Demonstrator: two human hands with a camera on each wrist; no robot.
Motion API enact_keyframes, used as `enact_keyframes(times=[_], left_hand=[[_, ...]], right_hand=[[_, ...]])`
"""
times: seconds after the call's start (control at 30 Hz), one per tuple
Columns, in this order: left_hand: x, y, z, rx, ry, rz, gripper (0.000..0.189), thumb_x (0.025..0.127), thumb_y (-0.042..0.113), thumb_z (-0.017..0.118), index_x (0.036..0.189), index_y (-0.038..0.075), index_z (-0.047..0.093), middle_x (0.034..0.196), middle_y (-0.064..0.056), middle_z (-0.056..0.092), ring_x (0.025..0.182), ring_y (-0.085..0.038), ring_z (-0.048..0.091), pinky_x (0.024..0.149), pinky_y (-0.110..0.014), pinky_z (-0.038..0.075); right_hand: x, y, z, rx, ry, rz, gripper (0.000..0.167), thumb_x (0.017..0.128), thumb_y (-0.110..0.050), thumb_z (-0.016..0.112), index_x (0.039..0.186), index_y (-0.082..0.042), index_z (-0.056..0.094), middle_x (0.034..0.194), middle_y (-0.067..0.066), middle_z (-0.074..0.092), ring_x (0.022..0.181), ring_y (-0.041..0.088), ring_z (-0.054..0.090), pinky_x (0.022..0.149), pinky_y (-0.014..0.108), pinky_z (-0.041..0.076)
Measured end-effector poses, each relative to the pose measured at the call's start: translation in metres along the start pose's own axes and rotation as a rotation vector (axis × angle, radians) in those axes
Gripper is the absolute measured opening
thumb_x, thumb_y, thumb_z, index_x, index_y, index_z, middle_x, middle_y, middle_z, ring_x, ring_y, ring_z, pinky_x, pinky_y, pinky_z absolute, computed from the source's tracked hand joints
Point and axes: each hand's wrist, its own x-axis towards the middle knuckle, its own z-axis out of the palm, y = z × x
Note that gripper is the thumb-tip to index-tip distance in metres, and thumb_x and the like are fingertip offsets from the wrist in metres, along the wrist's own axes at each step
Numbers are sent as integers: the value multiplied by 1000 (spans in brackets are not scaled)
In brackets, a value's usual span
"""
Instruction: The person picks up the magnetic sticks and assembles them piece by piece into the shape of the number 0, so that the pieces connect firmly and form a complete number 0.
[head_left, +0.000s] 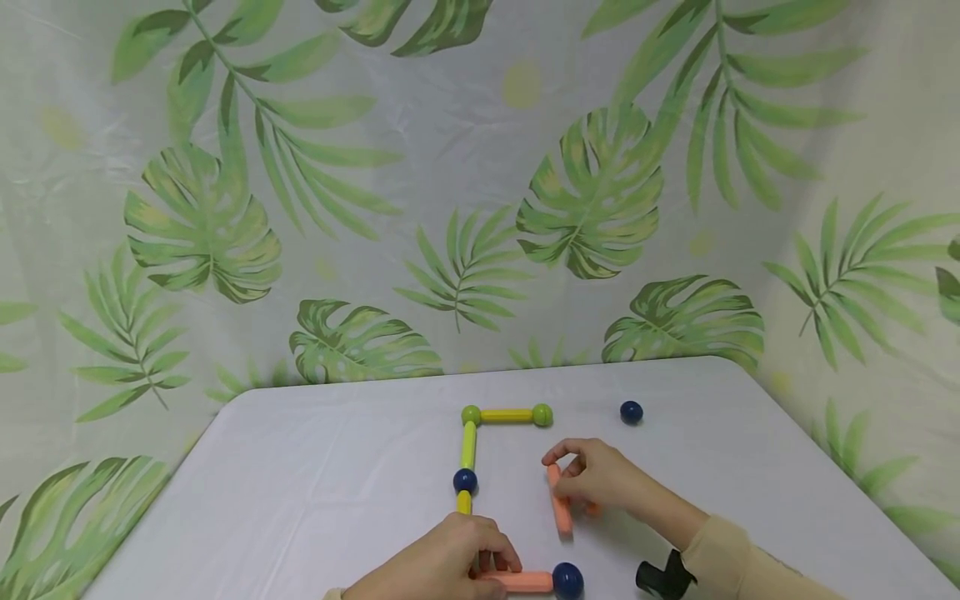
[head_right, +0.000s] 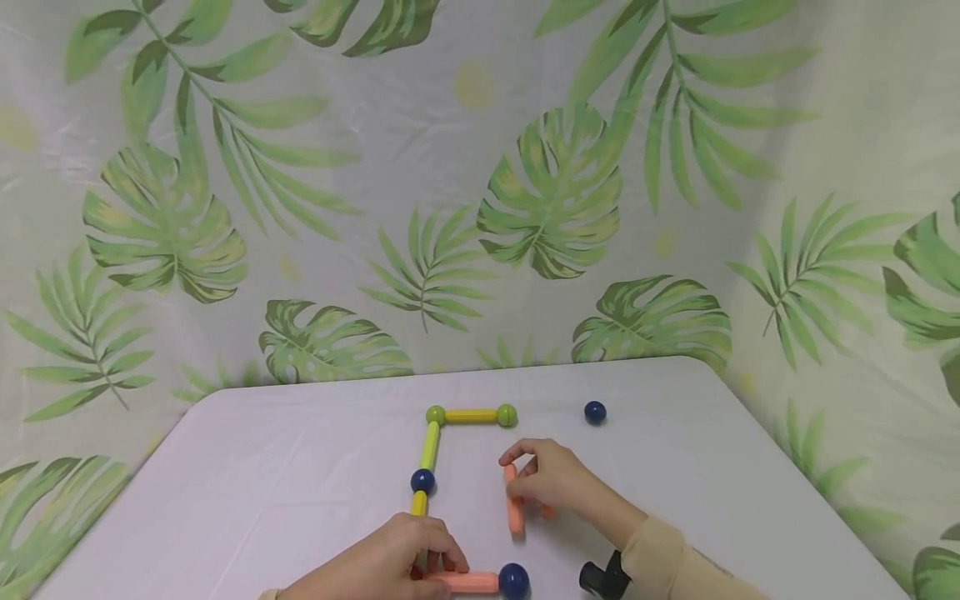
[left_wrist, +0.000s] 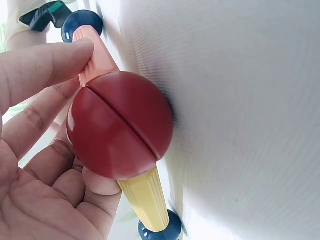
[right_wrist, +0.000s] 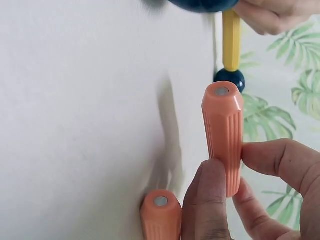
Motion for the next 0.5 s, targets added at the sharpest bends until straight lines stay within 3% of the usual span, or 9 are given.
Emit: enact_keyframes(times=[0.17,0.5], left_hand=[[0,0,1,-43,3,-6,14,97,10,77,109,15,81,91,19,67,74,8,58,70,-16,55],[-2,1,1,-83,5,-15,13,97,10,78,109,15,82,91,18,68,74,7,59,70,-17,56]], right_hand=[[-11,5,-1,11,-15,-50,41,83,-8,78,123,-8,72,83,2,67,63,14,55,55,28,47],[-28,0,3,23,-5,-11,39,85,-11,84,122,-8,73,84,3,65,73,16,59,62,28,47]])
